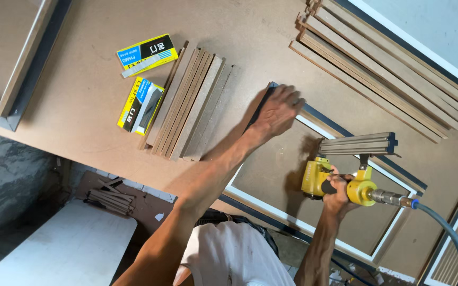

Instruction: The person assembles rectangular frames by attaching thin wooden strips to a frame base using a pneumatic nail gun. They repeatedly position strips along the frame edges, secure them with the nail gun, and stack completed frames on the table.

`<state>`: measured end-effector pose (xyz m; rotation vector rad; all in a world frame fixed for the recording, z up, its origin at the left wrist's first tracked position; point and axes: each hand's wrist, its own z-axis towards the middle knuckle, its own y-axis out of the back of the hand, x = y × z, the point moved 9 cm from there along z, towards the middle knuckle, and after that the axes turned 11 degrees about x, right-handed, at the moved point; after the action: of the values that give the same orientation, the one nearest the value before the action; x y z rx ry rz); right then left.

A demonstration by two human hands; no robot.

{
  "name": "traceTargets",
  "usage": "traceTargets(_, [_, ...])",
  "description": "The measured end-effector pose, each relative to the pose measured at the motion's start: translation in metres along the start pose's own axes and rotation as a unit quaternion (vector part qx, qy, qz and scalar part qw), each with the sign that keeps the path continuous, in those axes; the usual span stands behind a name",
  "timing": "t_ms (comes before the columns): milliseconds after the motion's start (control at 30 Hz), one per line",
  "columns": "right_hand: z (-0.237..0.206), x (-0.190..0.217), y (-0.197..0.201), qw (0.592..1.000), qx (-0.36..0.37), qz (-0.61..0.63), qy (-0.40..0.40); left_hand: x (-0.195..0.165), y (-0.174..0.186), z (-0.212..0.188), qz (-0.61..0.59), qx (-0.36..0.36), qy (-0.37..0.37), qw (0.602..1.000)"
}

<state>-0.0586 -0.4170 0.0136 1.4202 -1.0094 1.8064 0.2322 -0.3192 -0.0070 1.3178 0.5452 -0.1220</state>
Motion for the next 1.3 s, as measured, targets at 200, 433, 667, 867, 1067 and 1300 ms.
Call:
traceTargets(200, [0.015, -0.019, 0.019, 0.996, 0.077, 0.011, -0.048, 0.055, 0.05, -0.161, 0.138, -0.167, 0.353, 0.91])
traceTargets(433, [0.041, -0.053, 0.014, 0.963, 0.253, 0.029, -0.093, 0.076, 0.069, -0.181, 0.145, -0.13, 0.374, 0.907])
traceTargets(667, [0.043, -0.029, -0.011, 0.951, 0.295, 0.039, -0.085, 0.043, 0.097, -0.171, 0.261, -0.146, 0.371, 0.879])
traceTargets(867, [0.036, -0.017, -0.022, 0.944, 0.322, 0.029, -0.062, -0.032, 0.052, -0.174, 0.133, -0.227, 0.393, 0.881])
traceTargets(1067, [0.036, -0.022, -0.02, 0.941, 0.332, 0.002, -0.058, -0.041, 0.011, -0.171, 0.113, -0.232, 0.405, 0.877])
traceTargets(1300, [0.045, -0.021, -0.034, 0.92, 0.389, -0.022, -0.047, -0.032, 0.008, -0.173, 0.065, -0.268, 0.386, 0.881])
